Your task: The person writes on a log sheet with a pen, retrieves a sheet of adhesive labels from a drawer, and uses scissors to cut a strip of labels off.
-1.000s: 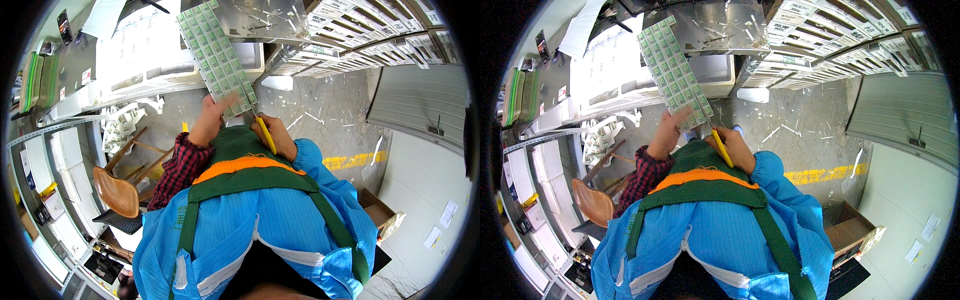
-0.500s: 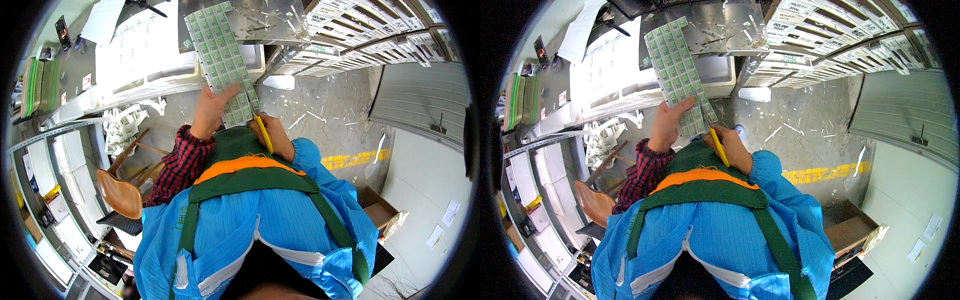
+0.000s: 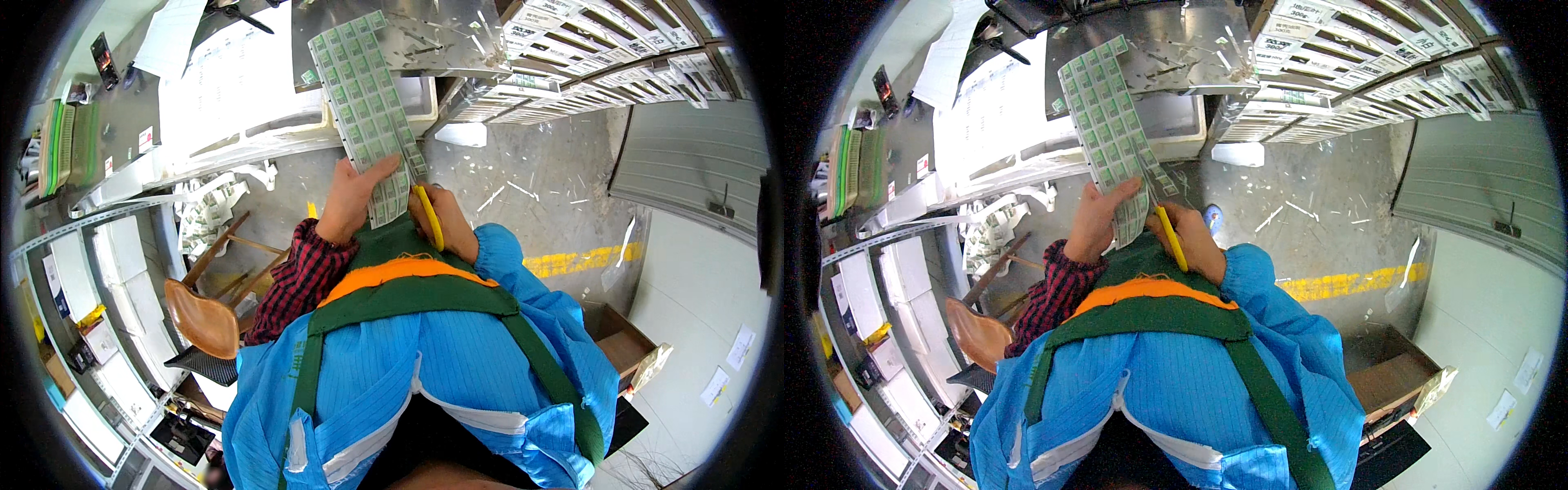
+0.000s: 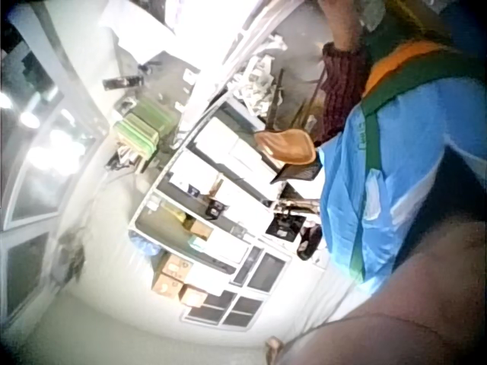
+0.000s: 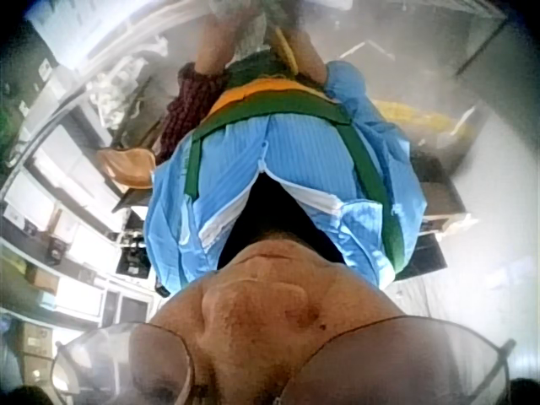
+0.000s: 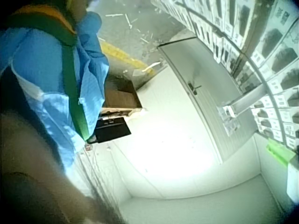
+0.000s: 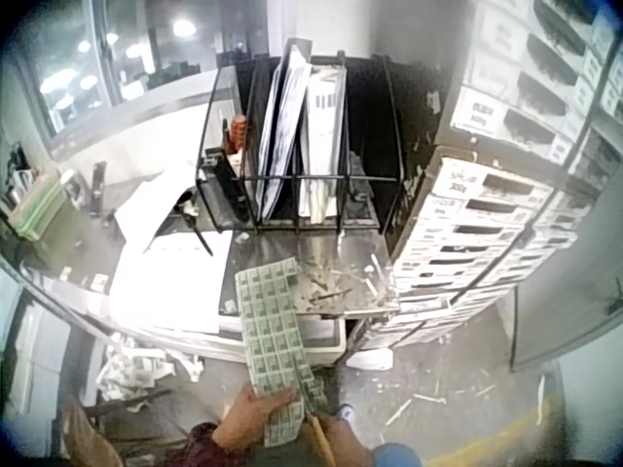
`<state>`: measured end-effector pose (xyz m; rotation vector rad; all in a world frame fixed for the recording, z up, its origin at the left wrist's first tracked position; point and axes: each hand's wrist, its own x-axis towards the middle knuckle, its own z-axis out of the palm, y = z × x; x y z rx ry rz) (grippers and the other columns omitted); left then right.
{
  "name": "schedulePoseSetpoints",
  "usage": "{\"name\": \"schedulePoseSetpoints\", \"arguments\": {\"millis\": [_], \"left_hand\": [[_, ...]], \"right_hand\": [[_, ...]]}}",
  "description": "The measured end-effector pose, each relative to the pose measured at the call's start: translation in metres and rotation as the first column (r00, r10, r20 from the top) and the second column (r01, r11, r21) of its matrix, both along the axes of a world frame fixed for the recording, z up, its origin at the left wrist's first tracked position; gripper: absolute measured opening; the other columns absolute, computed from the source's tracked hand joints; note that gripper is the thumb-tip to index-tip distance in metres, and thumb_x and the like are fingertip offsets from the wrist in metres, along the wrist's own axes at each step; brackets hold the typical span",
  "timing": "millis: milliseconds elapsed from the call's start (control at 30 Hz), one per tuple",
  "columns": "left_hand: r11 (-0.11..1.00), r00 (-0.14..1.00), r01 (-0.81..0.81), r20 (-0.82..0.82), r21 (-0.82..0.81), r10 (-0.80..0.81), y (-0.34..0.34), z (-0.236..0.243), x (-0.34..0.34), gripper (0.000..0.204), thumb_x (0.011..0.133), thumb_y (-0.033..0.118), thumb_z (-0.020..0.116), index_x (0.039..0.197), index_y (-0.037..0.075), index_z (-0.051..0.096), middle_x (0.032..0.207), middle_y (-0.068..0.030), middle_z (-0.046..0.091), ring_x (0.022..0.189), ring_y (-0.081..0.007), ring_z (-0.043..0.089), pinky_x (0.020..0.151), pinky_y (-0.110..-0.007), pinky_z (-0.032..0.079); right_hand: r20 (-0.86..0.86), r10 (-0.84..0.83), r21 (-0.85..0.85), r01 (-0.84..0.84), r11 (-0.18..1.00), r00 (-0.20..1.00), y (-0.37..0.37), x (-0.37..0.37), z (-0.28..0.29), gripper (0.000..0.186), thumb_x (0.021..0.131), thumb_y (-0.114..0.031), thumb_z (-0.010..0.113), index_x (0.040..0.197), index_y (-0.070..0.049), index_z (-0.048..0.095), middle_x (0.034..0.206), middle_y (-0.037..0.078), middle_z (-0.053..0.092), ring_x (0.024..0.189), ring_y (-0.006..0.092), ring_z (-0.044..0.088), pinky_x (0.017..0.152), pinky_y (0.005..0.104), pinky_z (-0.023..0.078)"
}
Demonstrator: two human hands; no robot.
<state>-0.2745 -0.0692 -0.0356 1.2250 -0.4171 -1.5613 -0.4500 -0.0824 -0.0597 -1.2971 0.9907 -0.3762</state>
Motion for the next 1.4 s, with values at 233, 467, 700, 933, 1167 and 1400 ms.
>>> {"name": "schedulePoseSetpoints", "arguments": {"millis": [233, 467, 700, 933, 1167, 1400], "left_hand": [[0.992, 0.992, -0.125, -0.018, -0.016, 0.124, -0.023, 0.009, 0.022, 0.021, 0.090, 0.011, 0.062, 0.109, 0.001, 0.063, 0.097, -0.0045, 0.068, 0.078, -0.0122, 0.065, 0.067, -0.027, 0.054], [0.995, 0.994, -0.073, 0.081, -0.068, 0.078, -0.023, 0.007, 0.014, 0.021, 0.091, 0.013, 0.063, 0.107, 0.000, 0.064, 0.094, -0.0038, 0.068, 0.075, -0.0117, 0.065, 0.065, -0.027, 0.054], [0.999, 0.998, -0.049, 0.039, -0.022, 0.050, -0.016, 0.013, 0.004, 0.021, 0.090, 0.012, 0.064, 0.106, -0.001, 0.064, 0.093, -0.0049, 0.068, 0.074, -0.0112, 0.064, 0.064, -0.026, 0.053], [1.000, 0.998, -0.018, 0.059, -0.010, 0.018, -0.009, 0.015, 0.000, 0.024, 0.088, 0.016, 0.067, 0.107, 0.001, 0.064, 0.091, -0.0050, 0.069, 0.071, -0.0116, 0.065, 0.063, -0.025, 0.052], [0.999, 0.997, 0.013, 0.080, -0.043, -0.010, -0.003, 0.018, -0.003, 0.020, 0.089, 0.014, 0.065, 0.105, 0.001, 0.065, 0.093, -0.0032, 0.068, 0.076, -0.0088, 0.062, 0.066, -0.023, 0.049], [0.997, 0.987, 0.061, 0.153, -0.043, -0.054, 0.002, 0.013, -0.001, 0.020, 0.089, 0.018, 0.066, 0.099, 0.001, 0.067, 0.086, -0.0033, 0.067, 0.068, -0.0095, 0.060, 0.059, -0.023, 0.047]], "right_hand": [[-0.053, 0.033, -0.071, -0.036, 0.997, 0.998, 0.003, 0.002, 0.000, 0.030, 0.090, -0.022, 0.061, 0.100, 0.007, 0.060, 0.079, 0.024, 0.064, 0.070, 0.0310, 0.065, 0.064, 0.0385, 0.049], [-0.053, 0.026, -0.065, -0.029, 0.997, 0.998, 0.001, 0.003, -0.005, 0.030, 0.090, -0.021, 0.061, 0.101, 0.006, 0.060, 0.079, 0.025, 0.064, 0.071, 0.0353, 0.065, 0.062, 0.0397, 0.050], [0.059, -0.083, -0.028, 0.085, 0.996, 0.995, 0.002, 0.010, -0.014, 0.028, 0.091, -0.021, 0.059, 0.097, 0.006, 0.060, 0.070, 0.021, 0.062, 0.059, 0.0272, 0.060, 0.056, 0.0391, 0.047], [0.107, -0.101, -0.022, 0.104, 0.994, 0.989, -0.007, 0.015, -0.005, 0.027, 0.094, -0.024, 0.056, 0.092, 0.003, 0.062, 0.056, 0.009, 0.054, 0.047, 0.0147, 0.049, 0.046, 0.0319, 0.039], [0.133, -0.108, 0.026, 0.106, 0.994, 0.985, -0.016, 0.017, 0.006, 0.031, 0.095, -0.029, 0.057, 0.093, 0.002, 0.062, 0.054, 0.004, 0.052, 0.047, 0.0102, 0.047, 0.044, 0.0281, 0.037], [0.111, -0.106, -0.045, 0.112, 0.993, 0.988, -0.020, 0.015, 0.005, 0.033, 0.094, -0.031, 0.058, 0.098, 0.002, 0.061, 0.057, 0.005, 0.054, 0.049, 0.0102, 0.048, 0.045, 0.0285, 0.039]]}}
